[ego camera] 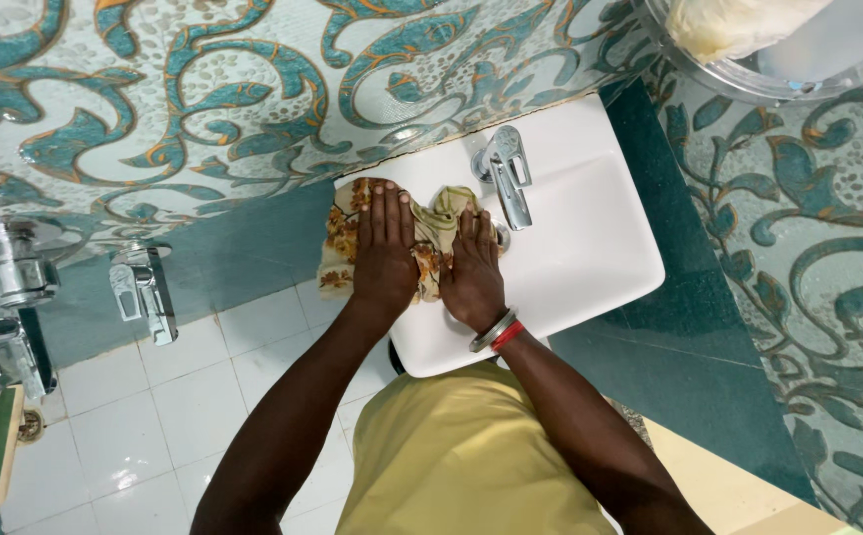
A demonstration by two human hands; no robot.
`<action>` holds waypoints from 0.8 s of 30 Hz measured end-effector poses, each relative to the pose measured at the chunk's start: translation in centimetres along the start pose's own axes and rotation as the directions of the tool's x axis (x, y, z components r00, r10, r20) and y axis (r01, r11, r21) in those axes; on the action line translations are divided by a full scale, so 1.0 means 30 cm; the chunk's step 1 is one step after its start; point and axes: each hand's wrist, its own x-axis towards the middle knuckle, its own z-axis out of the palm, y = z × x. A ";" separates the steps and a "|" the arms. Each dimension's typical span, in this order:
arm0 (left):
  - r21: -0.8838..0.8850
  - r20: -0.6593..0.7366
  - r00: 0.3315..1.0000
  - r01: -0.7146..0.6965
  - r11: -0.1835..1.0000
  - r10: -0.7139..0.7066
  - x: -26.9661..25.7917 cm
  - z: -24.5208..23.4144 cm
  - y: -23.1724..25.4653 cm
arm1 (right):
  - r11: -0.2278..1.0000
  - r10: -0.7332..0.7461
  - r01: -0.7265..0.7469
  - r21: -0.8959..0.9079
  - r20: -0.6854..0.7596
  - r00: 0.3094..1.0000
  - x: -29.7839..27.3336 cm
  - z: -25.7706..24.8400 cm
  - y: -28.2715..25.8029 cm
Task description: The person wipes the sink basin and faucet using a cloth, then uses the same cloth to wipe two metal wall fixtures near the sink.
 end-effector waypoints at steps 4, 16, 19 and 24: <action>0.354 0.207 0.973 0.020 0.935 -0.099 0.040 0.030 0.093 | 0.989 0.147 -0.147 -0.035 0.013 0.989 -0.007 -0.067 0.023; 0.306 0.365 0.929 -0.056 0.950 -0.063 0.155 0.079 0.321 | 0.928 0.291 -0.312 -0.201 -0.129 0.948 -0.067 -0.281 0.138; 0.316 0.374 0.927 -0.094 0.944 -0.033 0.190 0.106 0.368 | 0.866 0.474 -0.468 -0.178 -0.010 0.881 -0.052 -0.282 0.230; 0.179 0.397 0.917 -0.120 0.977 0.040 0.255 0.155 0.453 | 0.547 0.604 -0.564 0.618 0.175 0.778 -0.031 -0.285 0.377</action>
